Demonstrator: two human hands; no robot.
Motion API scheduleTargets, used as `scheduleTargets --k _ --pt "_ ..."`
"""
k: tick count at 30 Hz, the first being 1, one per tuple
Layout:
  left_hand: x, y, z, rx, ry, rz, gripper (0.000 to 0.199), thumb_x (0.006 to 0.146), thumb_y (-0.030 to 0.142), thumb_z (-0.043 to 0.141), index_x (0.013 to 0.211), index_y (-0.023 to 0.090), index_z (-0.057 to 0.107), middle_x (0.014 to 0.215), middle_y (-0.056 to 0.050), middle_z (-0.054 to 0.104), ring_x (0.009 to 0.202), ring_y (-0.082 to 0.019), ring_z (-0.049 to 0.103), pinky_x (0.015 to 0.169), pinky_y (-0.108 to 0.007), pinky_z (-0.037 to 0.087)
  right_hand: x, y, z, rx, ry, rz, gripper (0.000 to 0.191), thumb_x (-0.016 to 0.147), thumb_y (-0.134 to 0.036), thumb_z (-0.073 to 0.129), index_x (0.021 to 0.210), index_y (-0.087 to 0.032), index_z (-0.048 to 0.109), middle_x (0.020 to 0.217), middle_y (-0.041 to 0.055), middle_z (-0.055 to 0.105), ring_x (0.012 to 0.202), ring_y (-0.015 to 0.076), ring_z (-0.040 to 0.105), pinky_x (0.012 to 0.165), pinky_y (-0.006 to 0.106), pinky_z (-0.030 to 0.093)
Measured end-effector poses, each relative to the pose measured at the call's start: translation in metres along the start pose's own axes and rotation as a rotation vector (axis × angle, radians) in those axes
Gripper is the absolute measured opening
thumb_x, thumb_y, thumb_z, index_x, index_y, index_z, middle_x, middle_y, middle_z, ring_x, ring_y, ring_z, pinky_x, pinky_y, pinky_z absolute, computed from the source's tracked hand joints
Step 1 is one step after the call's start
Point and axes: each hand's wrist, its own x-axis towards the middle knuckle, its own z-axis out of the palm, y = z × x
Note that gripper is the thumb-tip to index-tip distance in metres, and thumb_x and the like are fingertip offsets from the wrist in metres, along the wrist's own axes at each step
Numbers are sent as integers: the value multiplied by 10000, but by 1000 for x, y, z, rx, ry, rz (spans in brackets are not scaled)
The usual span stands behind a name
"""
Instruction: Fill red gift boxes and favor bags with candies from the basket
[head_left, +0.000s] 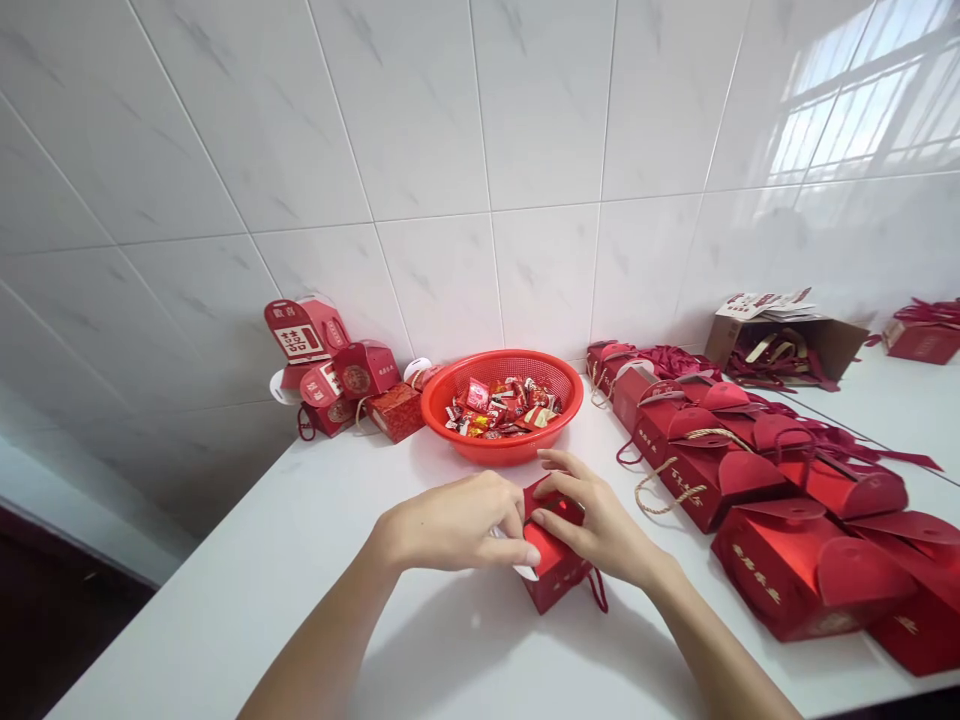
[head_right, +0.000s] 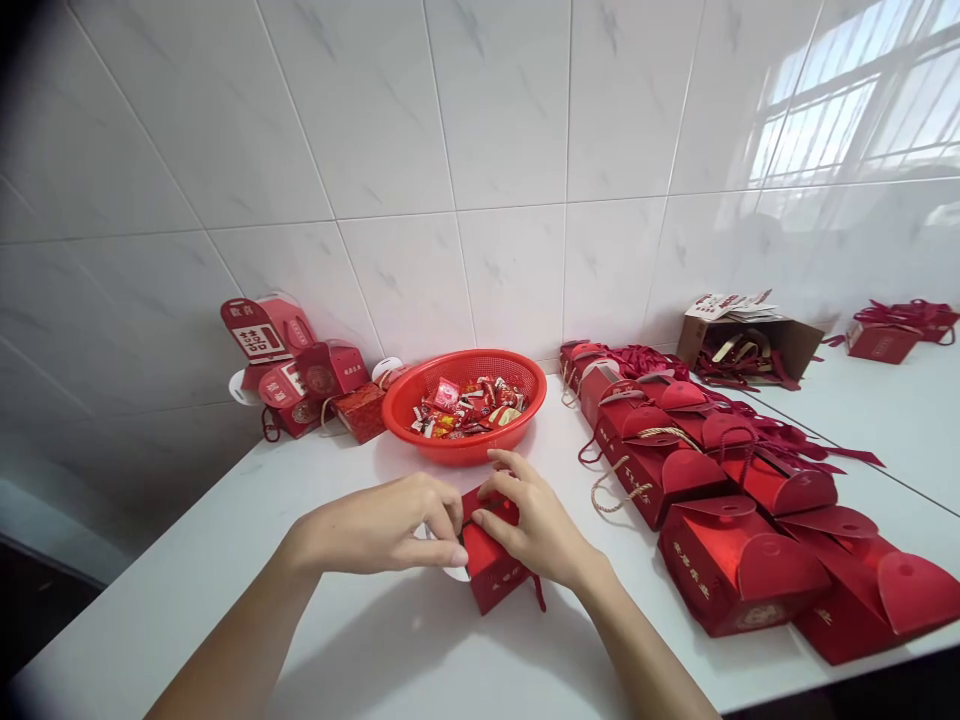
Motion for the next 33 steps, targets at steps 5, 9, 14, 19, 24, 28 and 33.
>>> scheduleTargets --k 5,9,14,19,24,28,33 --pt "9 0 6 130 -4 -187 111 816 265 582 850 187 653 924 -50 577 781 -189 576 618 -283 386 -1 2 -2 -70 33 -17 93 927 -253 585 859 -202 622 1389 143 541 1360 275 475 1050 443 467" --pt "15 -3 9 135 82 -219 134 910 262 441 851 190 536 958 -60 589 784 -192 578 632 -303 390 -2 4 -3 -175 34 -19 190 974 -333 532 958 -212 677 1456 144 495 1373 292 462 1072 491 444" --pt "16 -5 5 68 68 -210 173 842 372 554 842 213 484 881 -29 630 790 -214 602 604 -299 370 -4 3 -5 -207 57 -49 253 992 -370 501 972 -239 717 1448 117 514 1373 292 466 1055 475 467" --pt "16 -6 5 60 51 -218 168 851 369 526 912 213 539 803 -28 666 730 -224 634 575 -293 354 -5 0 -6 -189 61 -63 266 995 -362 497 992 -235 731 1443 131 513 1333 295 506 1047 478 474" --pt "12 -10 4 -50 96 -211 328 911 341 438 1204 227 532 739 -8 677 675 -214 644 600 -287 402 -5 0 -7 -112 126 -71 226 983 -371 520 1019 -240 701 1404 123 548 1284 277 553 1038 451 495" --pt "12 -18 3 -63 171 -190 348 926 258 389 1253 239 503 847 -23 689 746 -211 649 648 -287 438 -5 3 -4 -158 173 -119 310 961 -328 550 1257 -253 604 1468 141 485 1331 286 512 1059 476 479" --pt "13 -25 7 -33 201 -234 327 886 149 370 1093 228 611 984 -53 691 899 -221 643 736 -296 455 -7 2 -2 -268 43 -141 214 978 -293 510 1079 -244 692 1503 135 459 1343 307 491 1048 513 464"
